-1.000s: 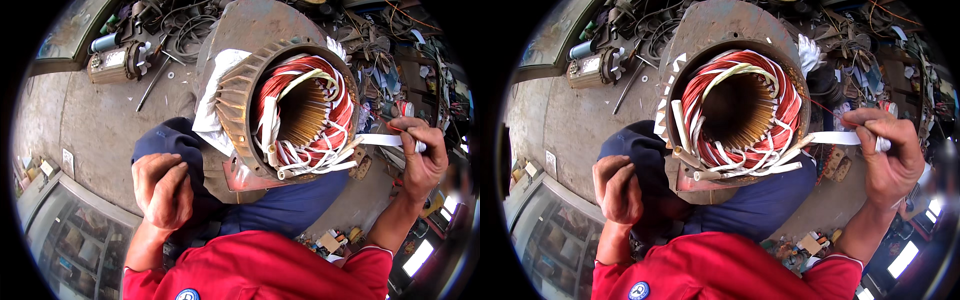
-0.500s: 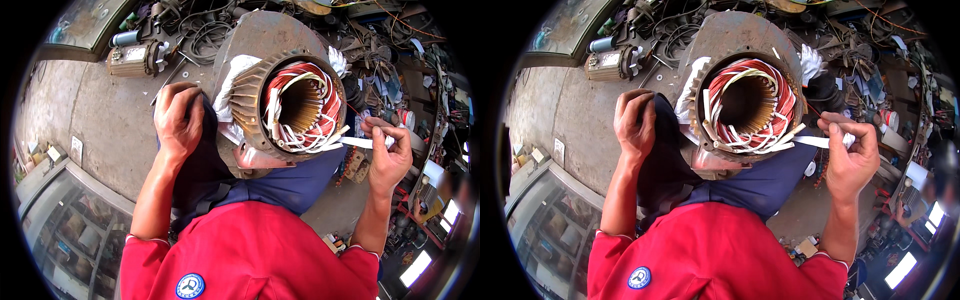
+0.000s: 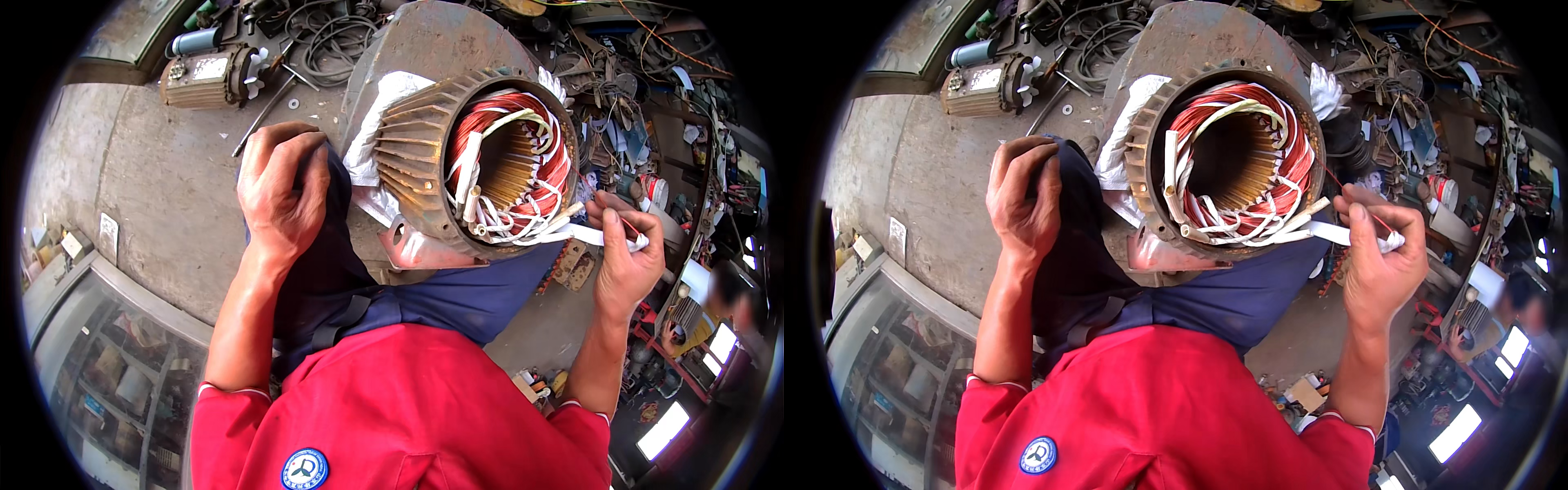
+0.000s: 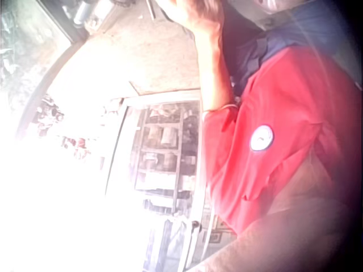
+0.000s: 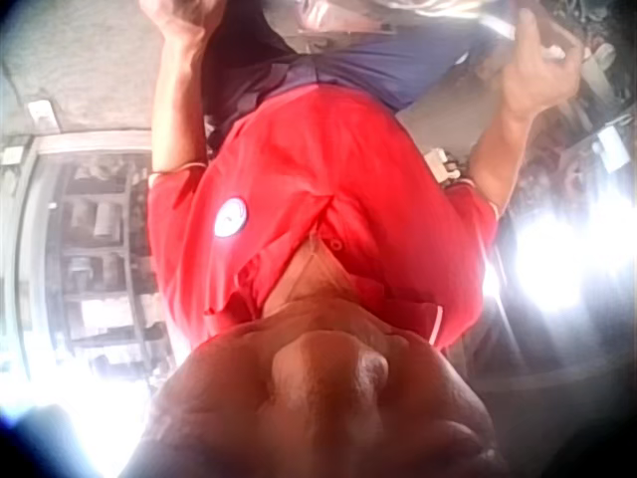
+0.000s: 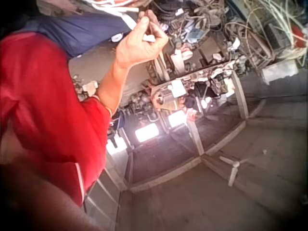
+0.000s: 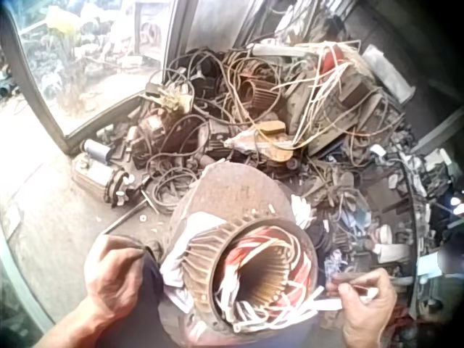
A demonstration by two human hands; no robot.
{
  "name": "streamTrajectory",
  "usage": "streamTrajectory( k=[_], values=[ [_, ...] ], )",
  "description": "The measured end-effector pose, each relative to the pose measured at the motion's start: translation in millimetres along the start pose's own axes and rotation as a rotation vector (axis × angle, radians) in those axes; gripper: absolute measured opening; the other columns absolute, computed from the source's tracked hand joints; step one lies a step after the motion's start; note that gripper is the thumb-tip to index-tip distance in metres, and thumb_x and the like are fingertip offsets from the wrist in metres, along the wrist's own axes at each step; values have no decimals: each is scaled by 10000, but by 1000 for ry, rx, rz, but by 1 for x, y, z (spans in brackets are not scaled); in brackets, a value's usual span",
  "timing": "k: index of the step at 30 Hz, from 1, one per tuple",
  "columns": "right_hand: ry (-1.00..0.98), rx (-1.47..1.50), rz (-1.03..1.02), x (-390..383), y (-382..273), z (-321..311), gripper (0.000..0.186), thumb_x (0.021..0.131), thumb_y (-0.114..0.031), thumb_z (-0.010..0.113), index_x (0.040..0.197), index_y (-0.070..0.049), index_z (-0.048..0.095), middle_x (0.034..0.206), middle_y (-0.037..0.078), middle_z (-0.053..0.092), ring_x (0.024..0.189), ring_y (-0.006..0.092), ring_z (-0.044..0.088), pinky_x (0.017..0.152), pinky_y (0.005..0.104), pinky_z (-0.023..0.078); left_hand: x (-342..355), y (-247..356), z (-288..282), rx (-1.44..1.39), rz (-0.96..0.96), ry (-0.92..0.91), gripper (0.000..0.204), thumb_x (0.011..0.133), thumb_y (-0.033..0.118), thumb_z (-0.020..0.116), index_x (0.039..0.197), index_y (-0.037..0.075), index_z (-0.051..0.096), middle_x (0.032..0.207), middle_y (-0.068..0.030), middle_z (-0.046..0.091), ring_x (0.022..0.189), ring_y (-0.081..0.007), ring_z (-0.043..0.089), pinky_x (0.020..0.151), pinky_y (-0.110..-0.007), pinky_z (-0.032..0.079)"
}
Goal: The person cuts a red wire with a knife, then sits on the floor to work on a motor stator. They strip the wire ends, insert them into the stator slots, and wrap white tape around the windings to secure them.
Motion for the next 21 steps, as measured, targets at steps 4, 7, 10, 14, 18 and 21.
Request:
streamTrajectory(
  k=[4,7,10,14,18,21],
  values=[
    [75,-57,-119,0,-11,-1,95,913,76,640,910,40,552,1033,237,705,902,252,716,845,354,582,1,-1,0,-5,-8,-4,167,816,-48,678,977,-5,669,971,-158,653,862,-309,640,778,-369,514],
    [122,-185,-314,-8,-35,-10,110,893,95,653,913,39,560,1008,225,715,891,224,710,827,330,571,0,-12,-2,-57,-118,2,158,832,-48,667,985,-8,670,976,-155,655,881,-294,649,786,-355,517],
    [139,-437,-467,-26,-70,-23,131,876,96,672,917,33,564,1005,230,713,885,224,705,819,328,564,2,3,-15,-116,-158,58,146,872,-65,625,1007,-31,669,999,-159,660,911,-247,651,805,-314,513],
    [-142,22,-514,-57,-94,-10,268,798,151,660,962,-6,518,972,233,694,918,320,698,777,407,576,10,89,-33,-206,9,-10,170,905,-71,556,1049,-72,646,1029,-220,638,953,-252,636,830,-317,506],
    [-413,224,-430,-83,-108,29,338,737,158,718,936,-22,511,925,216,695,824,324,719,694,400,592,2,159,-4,-387,223,-334,309,872,98,693,1088,-109,618,969,-226,661,850,-309,651,733,-367,528],
    [-397,265,-486,-85,-111,35,358,722,150,752,937,-19,522,895,211,698,790,317,725,665,380,595,-16,163,6,-397,223,-401,305,829,111,735,1056,-75,649,768,-130,635,641,-259,609,569,-357,467]
  ],
)
Point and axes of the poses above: each hand's wrist, its own x-axis towards the middle knuckle, its own z-axis out of the palm, y = z × x, the point moved 10 cm from there along x, towards the middle knuckle
